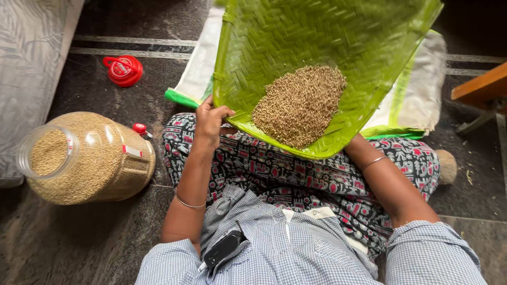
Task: The person sits on the floor and manually winnows grains spread on a large sack using a stone. They then transfer the grains into a green woven tray and toss them to separate chaff from the seeds.
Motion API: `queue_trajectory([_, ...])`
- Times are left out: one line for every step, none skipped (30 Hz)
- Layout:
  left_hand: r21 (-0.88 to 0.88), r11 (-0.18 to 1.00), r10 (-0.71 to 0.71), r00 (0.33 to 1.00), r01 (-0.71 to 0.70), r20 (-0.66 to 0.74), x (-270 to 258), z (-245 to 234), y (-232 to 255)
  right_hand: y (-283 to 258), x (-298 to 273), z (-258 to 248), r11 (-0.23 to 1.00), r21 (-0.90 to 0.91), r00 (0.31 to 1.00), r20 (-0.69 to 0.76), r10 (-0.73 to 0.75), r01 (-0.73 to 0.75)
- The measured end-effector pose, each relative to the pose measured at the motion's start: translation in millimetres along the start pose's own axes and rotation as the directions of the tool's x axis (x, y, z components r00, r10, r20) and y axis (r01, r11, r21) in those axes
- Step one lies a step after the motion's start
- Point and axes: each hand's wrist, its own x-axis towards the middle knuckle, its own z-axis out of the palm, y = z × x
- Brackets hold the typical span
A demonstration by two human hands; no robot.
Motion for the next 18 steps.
queue_trajectory([-0.01, 1.0, 0.002, 1.0, -0.002, 0.011, 1, -1, -6, 0, -4, -4, 1.0, -0.003, 1.0, -0.005, 0.022, -0.022])
queue_trajectory([-0.029, 1.0, 0.001, 1.0, 0.0, 0.018, 3, -4, -11, 2, -9, -10, 0.998, -0.006, 0.998, 0.005, 0.062, -0.062])
queue_trajectory([-0.047, 0.999, -0.002, 1.0, 0.003, 0.022, 3, -8, -15, 4, -14, -16, 0.994, -0.012, 0.994, 0.016, 0.106, -0.106])
queue_trajectory([-0.064, 0.998, -0.005, 1.0, 0.007, 0.027, 3, -11, -20, 7, -20, -24, 0.988, -0.02, 0.988, 0.019, 0.152, -0.152])
queue_trajectory([-0.069, 0.997, -0.019, 1.0, 0.02, 0.017, 3, -15, -25, 8, -24, -33, 0.979, 0.003, 0.977, 0.071, 0.201, -0.201])
queue_trajectory([-0.074, 0.997, -0.032, 0.999, 0.033, 0.009, 2, -17, -31, 8, -25, -42, 0.97, 0.029, 0.964, 0.122, 0.237, -0.242])
queue_trajectory([-0.081, 0.996, -0.047, 0.999, 0.047, -0.004, 1, -18, -34, 8, -23, -54, 0.956, 0.073, 0.943, 0.204, 0.264, -0.284])
queue_trajectory([-0.077, 0.995, -0.072, 0.997, 0.07, -0.025, -2, -20, -37, 7, -21, -69, 0.93, 0.144, 0.906, 0.316, 0.28, -0.338])
queue_trajectory([-0.075, 0.993, -0.09, 0.995, 0.087, -0.044, -4, -22, -38, 6, -15, -86, 0.891, 0.205, 0.86, 0.417, 0.294, -0.404])
queue_trajectory([-0.074, 0.992, -0.109, 0.992, 0.104, -0.062, -6, -23, -38, 1, -15, -103, 0.83, 0.283, 0.822, 0.475, 0.315, -0.482])
queue_trajectory([-0.077, 0.991, -0.113, 0.993, 0.109, -0.046, -11, -26, -37, -7, -25, -119, 0.722, 0.399, 0.8, 0.476, 0.364, -0.566])
queue_trajectory([-0.079, 0.99, -0.117, 0.993, 0.114, -0.03, -16, -28, -36, -19, -33, -135, 0.559, 0.541, 0.777, 0.473, 0.416, -0.628])
queue_trajectory([-0.077, 0.99, -0.123, 0.992, 0.122, -0.011, -19, -27, -32, -35, -44, -149, 0.345, 0.694, 0.758, 0.463, 0.459, -0.632])
queue_trajectory([-0.02, 0.986, -0.163, 0.987, 0.163, -0.009, -21, -21, -28, -50, -52, -164, 0.038, 0.861, 0.763, 0.427, 0.486, -0.507])
queue_trajectory([0.041, 0.977, -0.207, 0.978, 0.207, -0.006, -25, -13, -27, -69, -66, -177, -0.115, 0.935, 0.827, 0.351, 0.439, -0.335])
queue_trajectory([0.102, 0.963, -0.251, 0.968, 0.25, -0.005, -27, -3, -27, -88, -81, -190, -0.272, 0.95, 0.876, 0.257, 0.407, -0.152])
queue_trajectory([0.259, 0.955, -0.164, 0.985, 0.146, 0.048, -31, 4, -29, -101, -95, -204, -0.426, 0.904, 0.907, 0.157, 0.391, 0.027])
queue_trajectory([0.402, 0.915, -0.085, 0.99, 0.031, 0.116, -34, 10, -34, -105, -103, -220, -0.434, 0.9, 0.899, 0.158, 0.409, 0.04])
